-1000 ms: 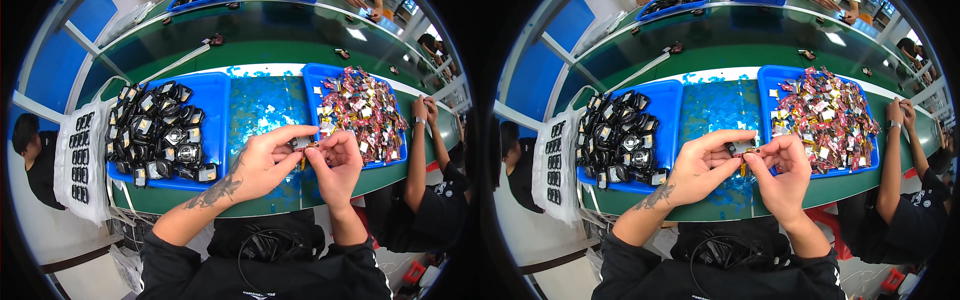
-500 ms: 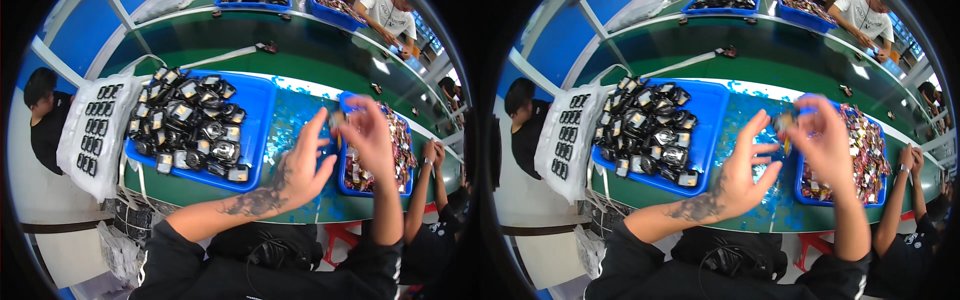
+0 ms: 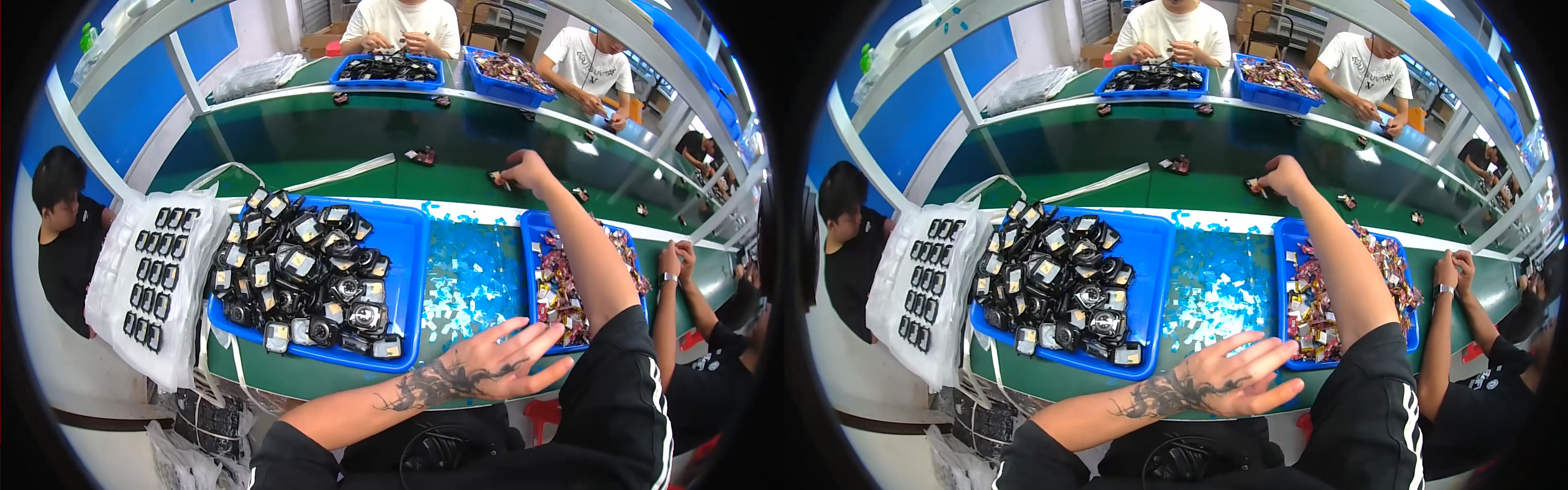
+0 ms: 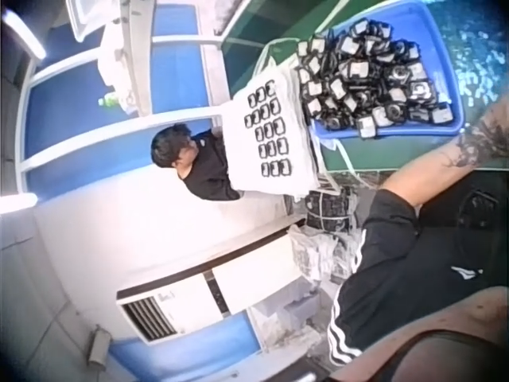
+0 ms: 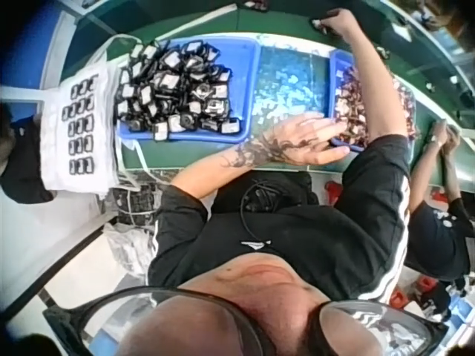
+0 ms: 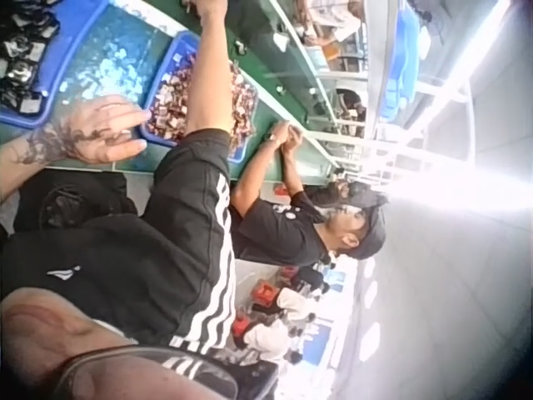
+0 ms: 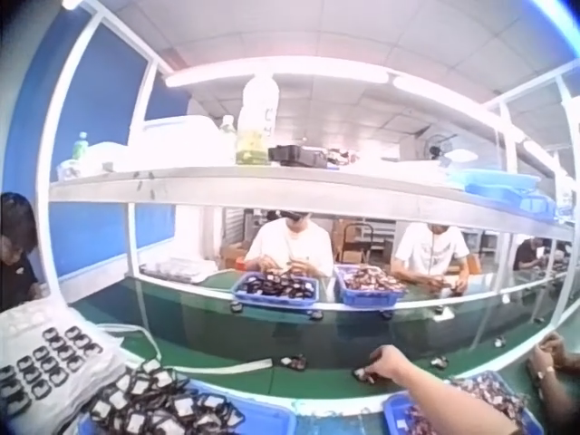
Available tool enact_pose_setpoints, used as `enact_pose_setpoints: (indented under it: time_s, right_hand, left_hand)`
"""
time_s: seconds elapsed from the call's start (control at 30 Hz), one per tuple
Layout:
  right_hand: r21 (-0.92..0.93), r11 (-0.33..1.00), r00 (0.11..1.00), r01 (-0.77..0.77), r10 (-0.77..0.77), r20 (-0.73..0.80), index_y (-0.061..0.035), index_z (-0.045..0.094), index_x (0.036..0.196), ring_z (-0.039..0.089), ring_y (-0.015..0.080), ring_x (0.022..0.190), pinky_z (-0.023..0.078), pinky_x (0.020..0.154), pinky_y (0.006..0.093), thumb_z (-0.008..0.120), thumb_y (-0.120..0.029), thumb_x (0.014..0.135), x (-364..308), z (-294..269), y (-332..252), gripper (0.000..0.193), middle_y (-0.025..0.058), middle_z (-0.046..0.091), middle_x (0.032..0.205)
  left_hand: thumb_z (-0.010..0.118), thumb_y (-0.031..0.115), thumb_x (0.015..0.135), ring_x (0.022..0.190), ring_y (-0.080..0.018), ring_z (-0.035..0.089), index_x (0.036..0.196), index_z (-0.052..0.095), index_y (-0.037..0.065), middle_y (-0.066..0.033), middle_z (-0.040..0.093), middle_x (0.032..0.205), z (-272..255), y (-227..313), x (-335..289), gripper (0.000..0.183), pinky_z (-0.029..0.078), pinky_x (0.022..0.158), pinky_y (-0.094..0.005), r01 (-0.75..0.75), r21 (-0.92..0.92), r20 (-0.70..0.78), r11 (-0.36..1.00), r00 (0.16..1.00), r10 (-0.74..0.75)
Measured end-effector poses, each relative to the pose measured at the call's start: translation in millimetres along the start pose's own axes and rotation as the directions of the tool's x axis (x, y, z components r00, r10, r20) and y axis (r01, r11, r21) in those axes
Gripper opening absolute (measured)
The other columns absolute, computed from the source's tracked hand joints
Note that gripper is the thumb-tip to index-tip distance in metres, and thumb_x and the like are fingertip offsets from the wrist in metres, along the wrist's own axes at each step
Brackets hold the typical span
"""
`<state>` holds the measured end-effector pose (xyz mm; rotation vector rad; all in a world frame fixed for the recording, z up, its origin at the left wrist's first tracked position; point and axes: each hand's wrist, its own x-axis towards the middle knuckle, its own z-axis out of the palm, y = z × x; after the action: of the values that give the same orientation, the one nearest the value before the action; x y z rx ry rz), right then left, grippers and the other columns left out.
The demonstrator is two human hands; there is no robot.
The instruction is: The person is seen assembling small electronic components, specifically attaching a small board to a black plastic housing on a production line.
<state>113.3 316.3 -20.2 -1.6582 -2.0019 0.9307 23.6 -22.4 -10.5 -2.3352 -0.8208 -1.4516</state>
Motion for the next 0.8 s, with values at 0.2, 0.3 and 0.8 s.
enact_pose_setpoints:
  time_s: [0.2,0.3,0.8]
  right_hand:
    - [0.02,0.782,0.781,0.623,-0.622,-0.056,-0.0028,0.07,0.09,0.069,0.0281,0.078,0.054,0.072,0.0353,0.068,-0.021,0.081,-72,53,-112,0.02,0.0124,0.07,0.088]
    - [0.062,0.496,0.457,0.866,-0.835,0.305,-0.0093,0.066,0.113,0.061,0.034,0.105,0.047,0.095,0.0416,0.065,-0.021,0.084,-118,110,-148,0.031,0.017,0.064,0.112]
    - [-0.481,0.275,0.255,0.832,-0.961,-0.108,-0.007,0.065,0.088,0.06,0.0164,0.071,0.048,0.055,0.0294,0.065,-0.014,0.069,-249,7,-67,0.021,0.0034,0.06,0.084]
  left_hand:
    - [0.062,0.003,0.08,0.101,-0.0233,0.062,0.13,0.048,0.016,-0.0168,0.063,0.117,-1,0,4,0.053,0.053,0.088,-0.0378,-0.123,-0.143,-0.071,0.982,0.991,0.114]
    - [0.062,-0.001,0.079,0.1,-0.0229,0.062,0.127,0.05,0.017,-0.0149,0.063,0.115,0,0,-3,0.053,0.055,0.086,-0.0369,-0.134,-0.139,-0.103,0.981,0.987,0.12]
    - [0.043,0.022,0.1,0.122,-0.0233,0.04,0.14,0.031,-0.003,-0.0148,0.04,0.136,-8,-23,2,0.049,0.034,0.101,-0.0365,0.645,-0.646,-0.197,0.408,0.375,-0.906]
